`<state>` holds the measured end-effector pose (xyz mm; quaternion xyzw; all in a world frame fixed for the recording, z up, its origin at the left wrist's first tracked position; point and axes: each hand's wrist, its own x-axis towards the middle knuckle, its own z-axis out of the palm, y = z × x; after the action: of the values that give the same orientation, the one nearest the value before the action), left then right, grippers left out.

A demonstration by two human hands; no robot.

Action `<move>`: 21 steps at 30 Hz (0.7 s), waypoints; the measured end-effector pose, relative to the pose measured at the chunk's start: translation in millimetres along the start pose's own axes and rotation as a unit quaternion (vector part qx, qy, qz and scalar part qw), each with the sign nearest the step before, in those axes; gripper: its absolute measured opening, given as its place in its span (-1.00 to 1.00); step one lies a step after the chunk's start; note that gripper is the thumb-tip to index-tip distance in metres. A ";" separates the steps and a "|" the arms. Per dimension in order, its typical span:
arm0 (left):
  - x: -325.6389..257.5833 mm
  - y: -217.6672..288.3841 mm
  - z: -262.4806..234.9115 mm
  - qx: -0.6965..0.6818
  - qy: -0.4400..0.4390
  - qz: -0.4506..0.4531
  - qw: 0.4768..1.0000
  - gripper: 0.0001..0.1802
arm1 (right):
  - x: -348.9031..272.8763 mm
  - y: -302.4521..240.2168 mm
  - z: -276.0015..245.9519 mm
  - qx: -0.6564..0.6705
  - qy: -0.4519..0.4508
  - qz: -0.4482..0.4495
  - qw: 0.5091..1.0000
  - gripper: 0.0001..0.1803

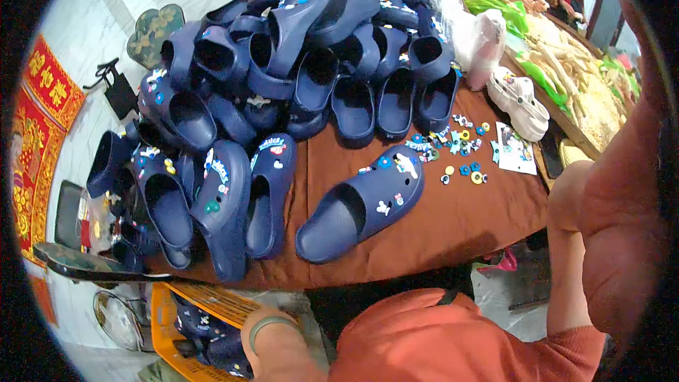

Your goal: Manually insert decorative charms into the holes of foam clogs or sandals.

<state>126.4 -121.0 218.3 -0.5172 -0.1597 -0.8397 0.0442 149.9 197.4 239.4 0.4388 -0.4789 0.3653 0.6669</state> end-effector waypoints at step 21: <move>53.5 -74.8 -53.1 0.206 -0.208 -0.487 0.823 -0.21 | 35.6 -28.4 -114.6 0.043 -0.156 0.184 0.970 -0.30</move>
<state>38.4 -62.0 226.9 -0.5133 -0.5653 -0.5724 -0.2990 221.9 297.1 248.9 0.4225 -0.6334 0.4292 0.4859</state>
